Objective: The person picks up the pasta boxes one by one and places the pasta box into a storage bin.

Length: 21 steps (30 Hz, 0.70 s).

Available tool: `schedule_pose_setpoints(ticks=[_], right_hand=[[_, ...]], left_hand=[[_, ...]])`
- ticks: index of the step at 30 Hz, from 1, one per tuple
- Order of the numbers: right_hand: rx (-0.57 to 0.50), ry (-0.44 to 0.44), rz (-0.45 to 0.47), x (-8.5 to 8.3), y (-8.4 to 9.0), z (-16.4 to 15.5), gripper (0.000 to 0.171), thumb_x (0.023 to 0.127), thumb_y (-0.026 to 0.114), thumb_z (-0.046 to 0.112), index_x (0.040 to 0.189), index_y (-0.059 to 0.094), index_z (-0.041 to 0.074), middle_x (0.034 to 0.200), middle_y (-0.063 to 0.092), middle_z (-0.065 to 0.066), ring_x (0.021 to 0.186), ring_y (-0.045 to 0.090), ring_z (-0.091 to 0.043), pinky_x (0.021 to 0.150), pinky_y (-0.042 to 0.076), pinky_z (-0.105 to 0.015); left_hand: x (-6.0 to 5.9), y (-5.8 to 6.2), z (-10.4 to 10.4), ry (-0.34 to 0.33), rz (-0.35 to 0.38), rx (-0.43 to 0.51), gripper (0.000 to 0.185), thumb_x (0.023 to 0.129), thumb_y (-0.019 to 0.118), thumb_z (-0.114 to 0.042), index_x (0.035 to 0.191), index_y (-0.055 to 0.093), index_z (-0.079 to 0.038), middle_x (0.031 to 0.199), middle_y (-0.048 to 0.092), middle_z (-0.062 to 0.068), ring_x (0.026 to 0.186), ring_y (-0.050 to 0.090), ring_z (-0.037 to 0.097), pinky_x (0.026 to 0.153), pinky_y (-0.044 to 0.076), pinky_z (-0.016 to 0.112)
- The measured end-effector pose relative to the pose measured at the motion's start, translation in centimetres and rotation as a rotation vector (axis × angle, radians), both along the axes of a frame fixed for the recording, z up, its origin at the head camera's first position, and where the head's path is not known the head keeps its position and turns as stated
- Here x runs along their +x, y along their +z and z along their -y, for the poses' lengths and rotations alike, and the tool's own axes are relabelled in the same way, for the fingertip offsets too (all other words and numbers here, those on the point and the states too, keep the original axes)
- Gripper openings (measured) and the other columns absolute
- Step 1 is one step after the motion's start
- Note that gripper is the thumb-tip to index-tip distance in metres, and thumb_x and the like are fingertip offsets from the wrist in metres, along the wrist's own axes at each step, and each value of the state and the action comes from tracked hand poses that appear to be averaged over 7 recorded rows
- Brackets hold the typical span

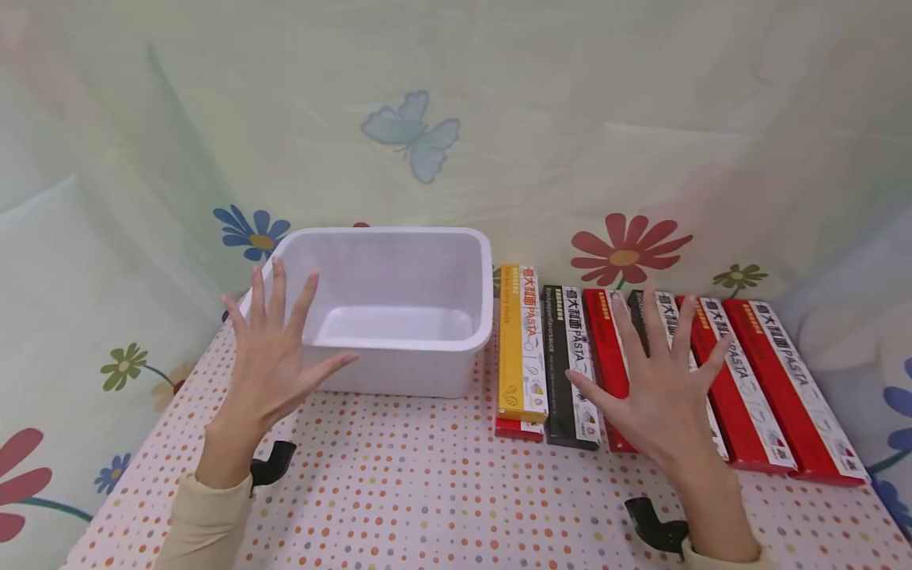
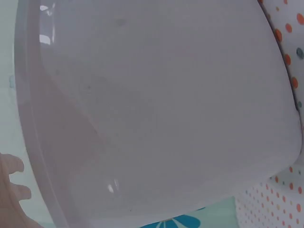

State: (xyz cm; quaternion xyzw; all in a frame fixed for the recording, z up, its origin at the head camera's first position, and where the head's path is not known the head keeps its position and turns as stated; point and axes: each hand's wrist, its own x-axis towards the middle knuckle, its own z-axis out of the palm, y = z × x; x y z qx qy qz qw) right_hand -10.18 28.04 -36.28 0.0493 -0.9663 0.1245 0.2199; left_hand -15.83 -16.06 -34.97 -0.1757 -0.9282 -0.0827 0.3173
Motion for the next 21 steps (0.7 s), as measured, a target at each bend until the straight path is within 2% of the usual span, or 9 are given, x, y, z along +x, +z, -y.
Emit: schedule_pose_setpoints(ticks=[4, 10, 12, 14, 17, 19, 21], right_hand=[[-0.044, 0.023, 0.008, 0.4, -0.6, 1.2, 0.103, 0.078, 0.058, 0.071, 0.158, 0.01, 0.027, 0.166, -0.002, -0.007, 0.15, -0.015, -0.036, 0.112, -0.019, -0.078], [-0.179, 0.116, 0.032, 1.1, -1.8, 4.3, 0.108, 0.074, 0.076, 0.051, 0.158, 0.012, 0.025, 0.166, 0.004, -0.009, 0.151, -0.01, -0.037, 0.116, -0.014, -0.075], [-0.215, 0.143, 0.033, 1.2, -2.2, 5.1, 0.11, 0.072, 0.08, 0.045, 0.158, 0.014, 0.024, 0.165, 0.008, -0.011, 0.152, -0.008, -0.035, 0.119, -0.012, -0.072], [-0.258, 0.161, 0.04, 1.3, -2.6, 5.9, 0.113, 0.07, 0.083, 0.04, 0.158, 0.014, 0.024, 0.164, 0.011, -0.013, 0.152, -0.005, -0.034, 0.122, -0.011, -0.068], [-0.33, 0.171, 0.07, 1.2, -3.2, 6.8, 0.115, 0.068, 0.085, 0.038, 0.157, 0.015, 0.025, 0.164, 0.014, -0.012, 0.152, 0.001, -0.034, 0.124, -0.003, -0.066], [-0.385, 0.17, 0.108, 1.0, -3.7, 7.3, 0.114, 0.069, 0.086, 0.038, 0.157, 0.014, 0.026, 0.164, 0.013, -0.01, 0.151, 0.007, -0.035, 0.122, 0.006, -0.071], [-0.435, 0.164, 0.153, 0.8, -4.3, 7.9, 0.114, 0.07, 0.085, 0.038, 0.157, 0.013, 0.025, 0.165, 0.01, -0.009, 0.15, 0.011, -0.036, 0.116, 0.017, -0.077]], left_hand=[[1.0, 0.3, -0.2, 0.012, -0.013, 0.038, 0.1, 0.078, 0.021, -0.091, 0.157, 0.017, -0.03, 0.165, 0.003, 0.016, 0.149, 0.004, 0.046, 0.11, 0.005, 0.085], [3.2, 0.8, -0.6, 0.051, -0.01, 0.117, 0.094, 0.084, 0.025, -0.085, 0.156, 0.021, -0.025, 0.161, 0.016, 0.023, 0.149, 0.01, 0.044, 0.114, 0.003, 0.082], [4.0, 0.9, -0.8, 0.061, -0.023, 0.179, 0.089, 0.087, 0.032, -0.079, 0.156, 0.023, -0.023, 0.16, 0.021, 0.023, 0.149, 0.014, 0.043, 0.117, 0.003, 0.079], [4.6, 0.9, -1.1, 0.064, -0.046, 0.265, 0.083, 0.09, 0.046, -0.068, 0.155, 0.026, -0.02, 0.157, 0.028, 0.023, 0.147, 0.021, 0.042, 0.119, 0.005, 0.075], [5.3, 0.7, -1.4, 0.073, -0.075, 0.412, 0.079, 0.09, 0.063, -0.045, 0.154, 0.029, -0.015, 0.146, 0.044, 0.022, 0.135, 0.039, 0.04, 0.114, 0.031, 0.068], [5.4, 0.5, -1.6, 0.107, -0.073, 0.505, 0.077, 0.089, 0.068, -0.036, 0.152, 0.031, -0.013, 0.131, 0.055, 0.021, 0.119, 0.051, 0.037, 0.099, 0.047, 0.059], [5.5, 0.2, -1.8, 0.158, -0.029, 0.595, 0.074, 0.09, 0.067, -0.035, 0.152, 0.031, -0.013, 0.116, 0.061, 0.018, 0.103, 0.057, 0.032, 0.08, 0.053, 0.048]])
